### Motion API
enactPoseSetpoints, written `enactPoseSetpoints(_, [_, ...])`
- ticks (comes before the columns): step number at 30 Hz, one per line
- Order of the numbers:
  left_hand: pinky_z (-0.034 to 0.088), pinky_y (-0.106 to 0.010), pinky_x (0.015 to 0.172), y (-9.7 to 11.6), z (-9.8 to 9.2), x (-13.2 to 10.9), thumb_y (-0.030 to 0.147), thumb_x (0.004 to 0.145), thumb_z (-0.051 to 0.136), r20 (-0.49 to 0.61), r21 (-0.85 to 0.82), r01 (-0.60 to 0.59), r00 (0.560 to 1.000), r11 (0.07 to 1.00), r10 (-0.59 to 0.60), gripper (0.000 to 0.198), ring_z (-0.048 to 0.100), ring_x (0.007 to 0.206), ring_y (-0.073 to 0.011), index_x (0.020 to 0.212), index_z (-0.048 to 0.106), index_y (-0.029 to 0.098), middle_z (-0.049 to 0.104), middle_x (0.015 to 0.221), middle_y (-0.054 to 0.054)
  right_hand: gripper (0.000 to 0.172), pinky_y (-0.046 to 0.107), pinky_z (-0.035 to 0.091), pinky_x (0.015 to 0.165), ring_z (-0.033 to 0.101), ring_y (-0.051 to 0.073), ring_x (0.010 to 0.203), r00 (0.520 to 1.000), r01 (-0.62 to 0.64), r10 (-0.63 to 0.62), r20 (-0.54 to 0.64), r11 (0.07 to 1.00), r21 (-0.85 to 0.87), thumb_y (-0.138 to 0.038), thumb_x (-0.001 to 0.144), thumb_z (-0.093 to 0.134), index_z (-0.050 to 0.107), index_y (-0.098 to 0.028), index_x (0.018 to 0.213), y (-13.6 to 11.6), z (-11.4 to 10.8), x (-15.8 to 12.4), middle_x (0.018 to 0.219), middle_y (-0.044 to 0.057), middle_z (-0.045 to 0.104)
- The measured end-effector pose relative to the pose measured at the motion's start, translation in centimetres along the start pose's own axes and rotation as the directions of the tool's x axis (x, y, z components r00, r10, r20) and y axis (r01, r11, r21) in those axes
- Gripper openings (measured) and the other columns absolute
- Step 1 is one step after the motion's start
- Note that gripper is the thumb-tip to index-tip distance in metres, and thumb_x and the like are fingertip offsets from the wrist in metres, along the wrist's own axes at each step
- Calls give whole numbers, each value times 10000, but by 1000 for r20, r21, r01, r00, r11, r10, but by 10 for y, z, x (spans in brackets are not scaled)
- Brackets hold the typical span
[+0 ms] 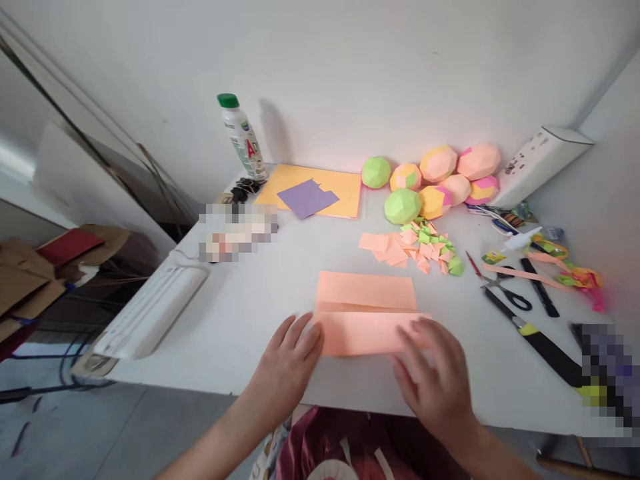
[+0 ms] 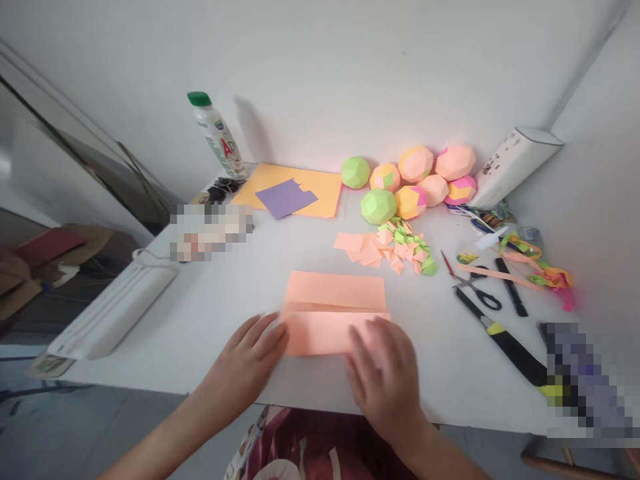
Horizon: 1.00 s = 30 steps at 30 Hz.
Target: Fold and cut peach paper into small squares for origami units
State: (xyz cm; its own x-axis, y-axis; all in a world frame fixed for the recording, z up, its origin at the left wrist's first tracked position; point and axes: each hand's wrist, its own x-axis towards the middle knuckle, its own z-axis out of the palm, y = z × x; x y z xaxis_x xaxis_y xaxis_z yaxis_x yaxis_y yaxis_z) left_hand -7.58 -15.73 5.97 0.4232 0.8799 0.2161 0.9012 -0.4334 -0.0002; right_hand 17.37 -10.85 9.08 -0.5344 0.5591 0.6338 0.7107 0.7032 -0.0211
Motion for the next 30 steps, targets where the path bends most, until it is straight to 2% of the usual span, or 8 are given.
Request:
enactPoseSetpoints(1, [363, -486, 1039, 9, -1, -5, 5, 750, 429, -5, 11, 6, 1000, 1000, -6, 417, 464, 1192, -307, 1097, 634, 112, 584, 1145, -121, 348, 470, 476, 867, 512, 294, 1093, 981, -187, 188, -55, 982, 7, -200, 863, 574, 548, -127, 1202, 4, -6, -10, 1147, 175, 536])
enactPoseSetpoints(4, [404, -485, 983, 32, -4, -19, 19, 718, 424, -41, 26, -4, 999, 1000, 5, 352, 508, 1100, -322, 952, 681, 75, 593, 1077, -157, 288, 361, 523, 714, 580, 199, 846, 819, -560, 570, -62, 818, 129, -262, 892, 541, 554, -163, 1162, 11, -15, -35, 1080, 136, 588])
enactPoseSetpoints(8, [453, -479, 789, 42, -7, -18, 25, 777, 402, -46, 40, -98, 994, 994, 100, 283, 541, 938, -325, 699, 660, 109, 593, 867, -153, 197, 256, 492, 572, 504, 101, 557, 724, -665, 689, 19, 691, 282, -263, 886, 563, 580, -193, 1070, 8, -11, -44, 833, 25, 639])
enactPoseSetpoints(12, [364, -360, 574, 36, -7, 3, 16, 860, 409, -88, 24, -236, 967, 971, 237, 314, 476, 661, -222, 630, 573, 153, 494, 670, -56, 170, 237, 456, 526, 472, 92, 533, 744, -631, 668, 3, 700, 335, -206, 871, 578, 581, -195, 1040, 5, -7, -35, 739, -8, 598])
enactPoseSetpoints(15, [265, -318, 529, 29, -6, 17, 50, 905, 443, -157, -30, -310, 940, 950, 302, 331, 399, 593, -178, 603, 503, 168, 427, 627, -14, 147, 244, 457, 551, 493, 106, 579, 787, -577, 616, -12, 744, 337, -164, 868, 562, 574, -195, 1012, 6, -7, -30, 703, -15, 559])
enactPoseSetpoints(18, [214, -311, 525, 25, -1, 26, 70, 903, 506, -196, -77, -338, 928, 938, 318, 346, 357, 573, -162, 579, 450, 179, 372, 589, 12, 126, 221, 445, 528, 490, 97, 558, 783, -603, 621, 45, 738, 304, -163, 879, 547, 578, -185, 999, 6, -6, -34, 668, -26, 543])
enactPoseSetpoints(23, [231, -310, 538, 23, 7, 37, 71, 899, 508, -222, -155, -318, 934, 935, 281, 342, 357, 572, -163, 581, 443, 182, 395, 574, 12, 125, 233, 443, 548, 534, 109, 571, 768, -640, 616, 176, 753, 154, -175, 917, 492, 603, -148, 967, 3, -6, -52, 683, 2, 579])
enactPoseSetpoints(30, [345, -310, 605, 18, 11, 36, 119, 936, 453, -128, -332, -221, 974, 917, 188, 259, 459, 629, -169, 689, 503, 179, 507, 650, -6, 176, 245, 408, 538, 541, 126, 580, 796, -586, 577, 183, 810, -6, -137, 931, 453, 622, -126, 981, -5, -5, -59, 664, 21, 580])
